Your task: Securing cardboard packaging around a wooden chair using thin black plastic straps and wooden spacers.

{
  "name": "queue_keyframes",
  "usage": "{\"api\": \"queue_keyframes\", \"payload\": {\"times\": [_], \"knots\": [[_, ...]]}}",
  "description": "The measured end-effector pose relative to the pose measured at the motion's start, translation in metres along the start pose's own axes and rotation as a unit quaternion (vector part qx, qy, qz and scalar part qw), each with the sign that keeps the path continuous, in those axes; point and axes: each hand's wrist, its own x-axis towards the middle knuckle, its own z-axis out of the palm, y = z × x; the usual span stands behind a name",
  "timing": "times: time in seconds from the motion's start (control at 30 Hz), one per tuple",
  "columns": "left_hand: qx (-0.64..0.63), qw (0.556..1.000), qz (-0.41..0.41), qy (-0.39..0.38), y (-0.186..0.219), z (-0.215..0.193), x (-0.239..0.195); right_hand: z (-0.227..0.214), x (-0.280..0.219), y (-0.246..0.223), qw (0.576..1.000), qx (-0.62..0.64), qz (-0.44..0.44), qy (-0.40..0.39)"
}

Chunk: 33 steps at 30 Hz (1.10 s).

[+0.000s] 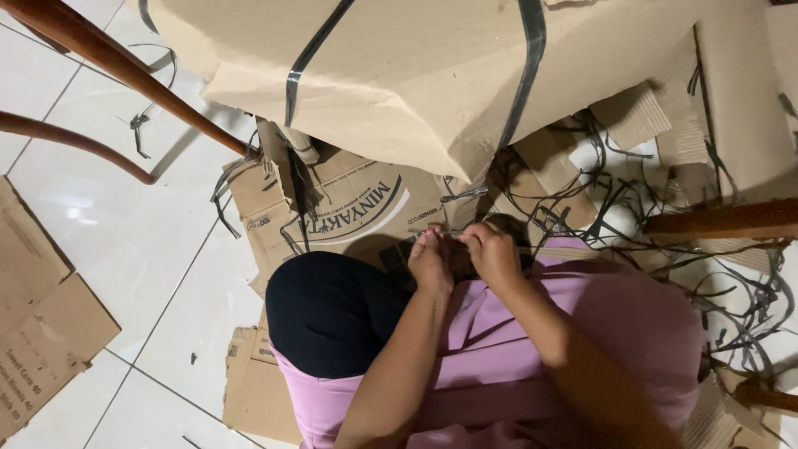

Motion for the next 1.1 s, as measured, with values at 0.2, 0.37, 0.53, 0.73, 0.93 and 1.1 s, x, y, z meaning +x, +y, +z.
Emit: {"api": "queue_keyframes", "payload": {"times": [0.2, 0.37, 0.53, 0.73, 0.93, 1.1], "knots": [[0.041, 0.999, 0.012, -0.002, -0.016, 0.000, 0.031, -0.016, -0.003, -0.037, 0.994, -0.018, -0.102, -0.025], [-0.019, 0.999, 0.027, -0.018, -0.013, 0.012, 0.034, -0.012, 0.008, -0.035, 0.985, 0.116, -0.128, -0.025], [-0.036, 0.998, 0.057, -0.021, -0.005, 0.026, 0.055, -0.026, 0.019, -0.020, 0.981, 0.110, -0.132, -0.091], [-0.052, 0.999, 0.011, -0.002, 0.001, 0.021, 0.065, -0.044, 0.025, -0.024, 0.986, -0.026, -0.143, -0.079], [0.017, 0.999, -0.013, -0.025, 0.009, 0.022, 0.004, -0.042, 0.028, -0.027, 0.988, 0.000, -0.137, -0.076], [0.041, 0.999, -0.004, -0.030, 0.001, 0.021, -0.019, -0.028, 0.019, -0.010, 0.991, 0.030, -0.083, -0.096]]}}
